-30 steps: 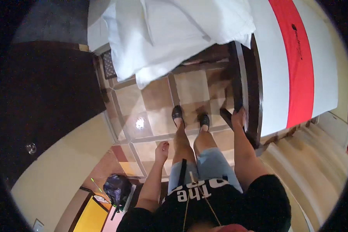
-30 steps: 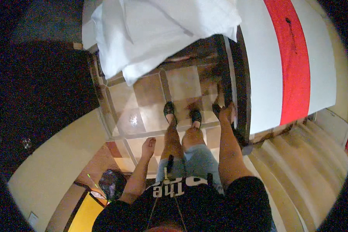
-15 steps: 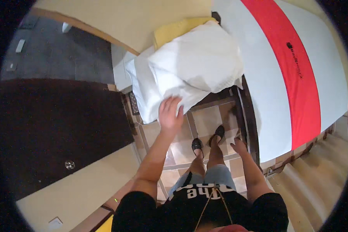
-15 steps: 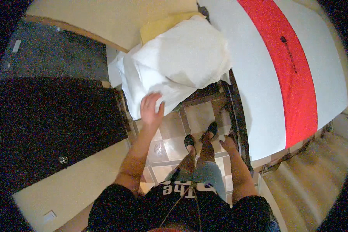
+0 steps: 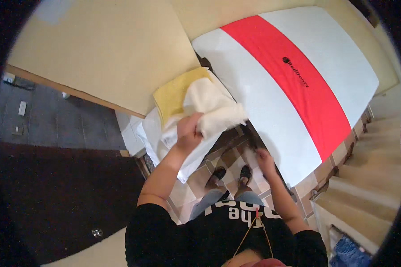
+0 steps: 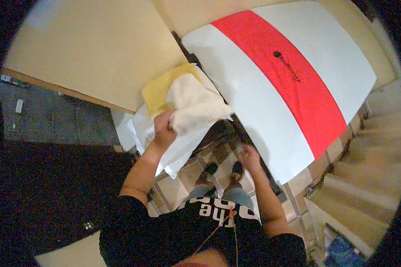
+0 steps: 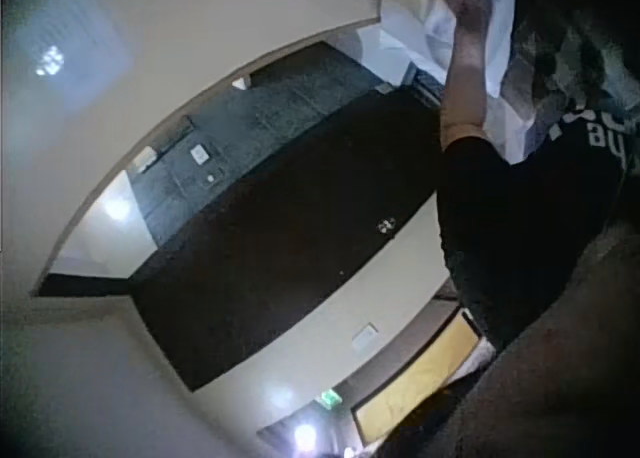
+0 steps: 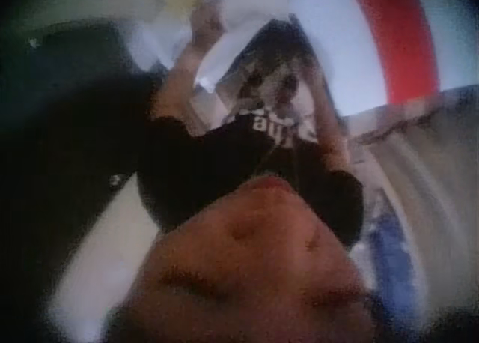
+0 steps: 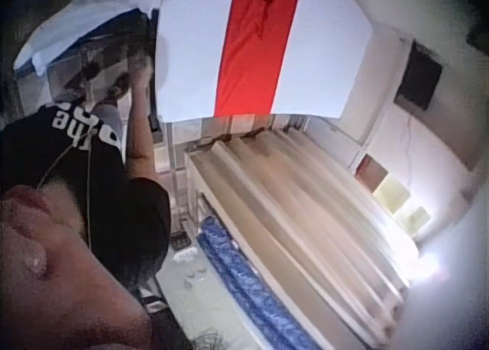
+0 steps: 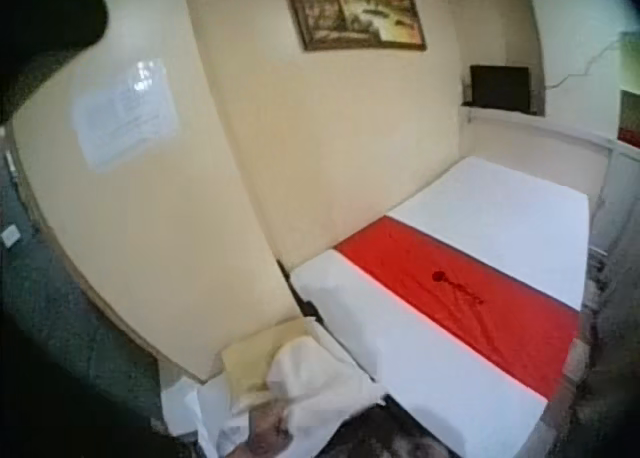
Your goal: The person puts a pillow inside a white pillowcase, folds another white pillowcase, and then folds two yellow towels by hand on the bed.
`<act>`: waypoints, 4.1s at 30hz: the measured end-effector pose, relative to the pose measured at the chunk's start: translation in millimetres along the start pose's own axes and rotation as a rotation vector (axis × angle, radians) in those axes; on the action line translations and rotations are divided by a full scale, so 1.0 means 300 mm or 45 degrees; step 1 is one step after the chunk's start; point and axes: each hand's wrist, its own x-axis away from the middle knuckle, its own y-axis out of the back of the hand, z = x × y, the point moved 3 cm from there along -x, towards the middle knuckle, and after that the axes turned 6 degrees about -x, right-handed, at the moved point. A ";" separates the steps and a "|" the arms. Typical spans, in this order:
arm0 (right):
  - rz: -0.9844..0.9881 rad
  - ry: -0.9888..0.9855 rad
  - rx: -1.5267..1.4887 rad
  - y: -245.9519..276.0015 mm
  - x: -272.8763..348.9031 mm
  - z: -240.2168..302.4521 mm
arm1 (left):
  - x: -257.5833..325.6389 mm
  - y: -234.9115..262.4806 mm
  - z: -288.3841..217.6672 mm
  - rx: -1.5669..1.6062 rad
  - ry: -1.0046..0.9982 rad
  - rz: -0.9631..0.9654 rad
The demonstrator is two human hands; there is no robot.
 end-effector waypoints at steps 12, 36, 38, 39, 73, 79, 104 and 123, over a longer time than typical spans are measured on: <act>-0.099 0.446 -1.442 0.348 0.728 0.663 | -0.218 0.137 -0.590 1.201 -0.401 0.006; -1.617 0.246 -0.529 0.553 1.953 0.440 | 0.951 -0.176 -1.877 2.682 0.387 2.502; -1.589 0.380 -0.269 0.567 1.995 0.379 | 1.003 -0.194 -1.934 2.007 0.090 2.018; -1.694 0.383 -0.514 0.572 1.999 0.353 | 1.032 -0.255 -1.951 2.022 -0.049 1.915; -1.502 0.358 -0.878 1.872 1.810 0.414 | 0.116 -0.677 -2.740 1.741 -1.503 0.927; -1.768 0.646 -0.568 2.075 1.888 0.501 | 0.054 -0.881 -2.586 1.277 -1.219 1.506; -0.921 -0.325 0.539 2.355 1.615 0.003 | -0.409 -0.612 -2.836 0.348 -1.783 0.392; -1.271 0.186 -0.062 2.435 1.761 0.294 | -0.617 -0.622 -2.604 0.206 -1.200 0.622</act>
